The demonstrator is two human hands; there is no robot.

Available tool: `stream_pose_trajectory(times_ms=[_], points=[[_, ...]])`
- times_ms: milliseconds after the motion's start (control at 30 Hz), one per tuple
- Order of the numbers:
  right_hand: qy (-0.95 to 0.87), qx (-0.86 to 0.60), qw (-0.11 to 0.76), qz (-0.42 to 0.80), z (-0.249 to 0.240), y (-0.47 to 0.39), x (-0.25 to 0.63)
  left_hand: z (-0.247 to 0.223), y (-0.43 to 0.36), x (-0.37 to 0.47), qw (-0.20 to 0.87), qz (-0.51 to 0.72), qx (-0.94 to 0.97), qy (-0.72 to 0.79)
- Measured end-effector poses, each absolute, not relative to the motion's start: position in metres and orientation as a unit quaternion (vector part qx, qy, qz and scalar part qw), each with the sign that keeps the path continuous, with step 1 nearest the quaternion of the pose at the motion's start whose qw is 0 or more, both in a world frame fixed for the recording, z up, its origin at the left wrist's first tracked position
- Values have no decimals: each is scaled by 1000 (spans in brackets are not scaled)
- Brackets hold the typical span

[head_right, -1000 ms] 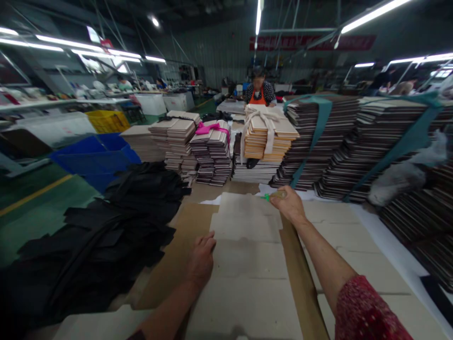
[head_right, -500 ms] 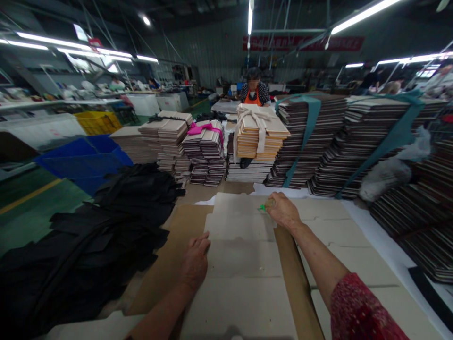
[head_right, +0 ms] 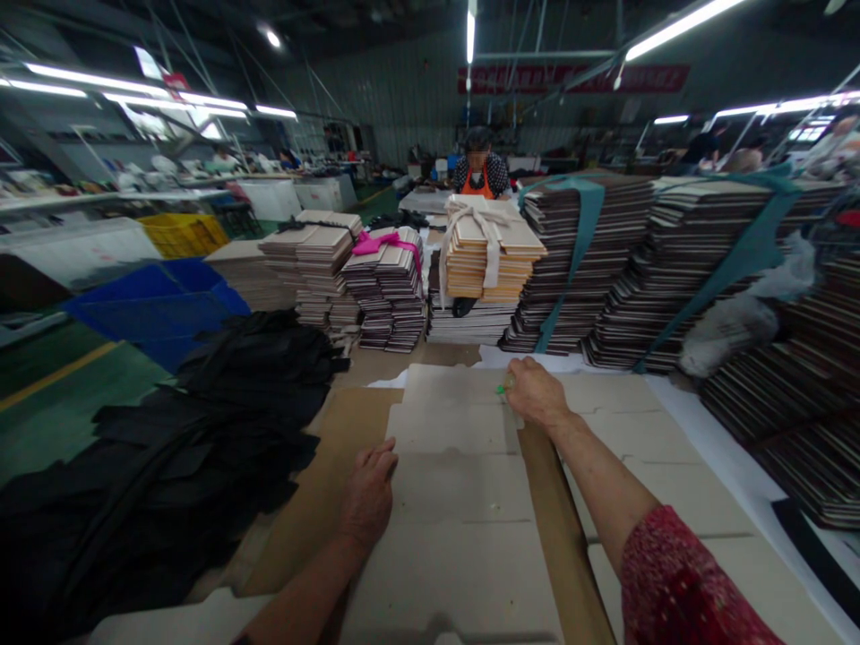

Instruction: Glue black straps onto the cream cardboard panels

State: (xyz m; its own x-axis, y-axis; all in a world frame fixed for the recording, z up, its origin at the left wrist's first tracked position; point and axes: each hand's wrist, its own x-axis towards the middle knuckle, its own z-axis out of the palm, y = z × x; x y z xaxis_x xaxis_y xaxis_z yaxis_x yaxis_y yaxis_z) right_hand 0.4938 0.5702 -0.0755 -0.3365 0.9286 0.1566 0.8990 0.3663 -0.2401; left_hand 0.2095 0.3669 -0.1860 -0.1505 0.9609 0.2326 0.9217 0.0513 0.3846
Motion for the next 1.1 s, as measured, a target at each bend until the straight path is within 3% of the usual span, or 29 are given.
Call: stream_pose_trajectory(times_ms=[400,733,900,1100], points=[[-792,-559,209,128,-83,566,494,-184,367,211,43,217,646,730],[-598,-619,441,255,-81,544,536,-176,369,211,-26,181,662,727],[-439,-665,514,317,-62,450,626,-168,370,209,10,174,681,711],[-312,-720,548,289,-24,261,727,-173,380,213,8,139,667,732]])
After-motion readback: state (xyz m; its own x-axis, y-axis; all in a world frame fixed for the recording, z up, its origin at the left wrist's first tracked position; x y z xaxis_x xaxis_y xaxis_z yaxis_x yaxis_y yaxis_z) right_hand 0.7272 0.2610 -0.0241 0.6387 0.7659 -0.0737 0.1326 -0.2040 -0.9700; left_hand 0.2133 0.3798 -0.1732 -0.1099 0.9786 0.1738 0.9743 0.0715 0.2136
